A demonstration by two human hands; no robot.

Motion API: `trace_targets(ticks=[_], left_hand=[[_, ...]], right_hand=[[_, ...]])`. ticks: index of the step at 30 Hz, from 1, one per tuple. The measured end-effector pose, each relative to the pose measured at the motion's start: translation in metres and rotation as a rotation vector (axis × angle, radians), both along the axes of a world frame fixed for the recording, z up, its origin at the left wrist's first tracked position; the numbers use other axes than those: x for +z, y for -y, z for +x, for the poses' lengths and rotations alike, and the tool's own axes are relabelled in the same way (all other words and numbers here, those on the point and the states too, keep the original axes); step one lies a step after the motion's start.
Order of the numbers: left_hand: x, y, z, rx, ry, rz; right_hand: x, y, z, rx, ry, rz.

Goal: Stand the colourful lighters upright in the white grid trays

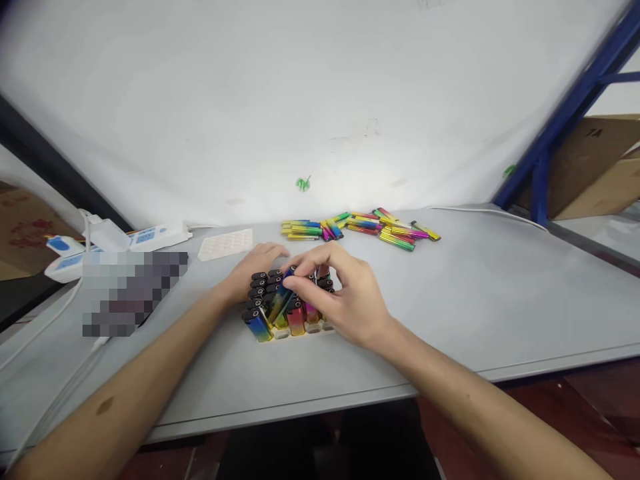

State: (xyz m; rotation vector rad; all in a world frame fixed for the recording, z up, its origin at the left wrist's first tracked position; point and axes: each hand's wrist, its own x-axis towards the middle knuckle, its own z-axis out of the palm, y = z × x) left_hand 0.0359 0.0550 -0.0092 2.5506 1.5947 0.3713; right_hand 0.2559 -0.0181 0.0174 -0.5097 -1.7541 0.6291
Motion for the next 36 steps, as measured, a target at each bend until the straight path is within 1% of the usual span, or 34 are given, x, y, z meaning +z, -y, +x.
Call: trace_targets(ticks=[2,5,7,12,14,16,21,25,28,36], left_hand=[[-0.002,-0.001,-0.001,-0.003,0.002,0.015],[-0.007,-0.003,-0.003,-0.010,0.007,0.044],[-0.009,-0.004,-0.004,-0.013,0.009,0.059],[-0.008,-0.002,-0.003,-0.010,0.007,0.057],[-0.007,-0.002,-0.003,-0.007,0.004,0.052],[-0.007,-0.003,-0.002,-0.003,0.002,0.054],[-0.011,-0.007,-0.003,-0.010,-0.003,0.068],[-0.012,-0.007,-0.004,-0.010,-0.003,0.065],[-0.010,-0.006,-0.003,0.004,-0.003,0.053],[-0.006,-0.004,-0.001,0.026,0.003,0.031]], right_hand=[[0.001,-0.001,0.000,-0.032,0.050,0.081],[0.002,0.000,-0.005,-0.092,0.179,0.310],[0.001,0.002,-0.011,-0.143,0.265,0.428],[-0.003,0.005,-0.023,-0.295,0.419,0.569],[-0.003,0.006,-0.023,-0.363,0.437,0.612],[-0.002,0.007,-0.021,-0.392,0.444,0.644],[0.000,0.009,-0.017,-0.323,0.426,0.612],[-0.001,0.009,-0.018,-0.359,0.387,0.613],[-0.001,0.008,-0.017,-0.368,0.378,0.648],[-0.002,0.006,-0.012,-0.313,0.462,0.782]])
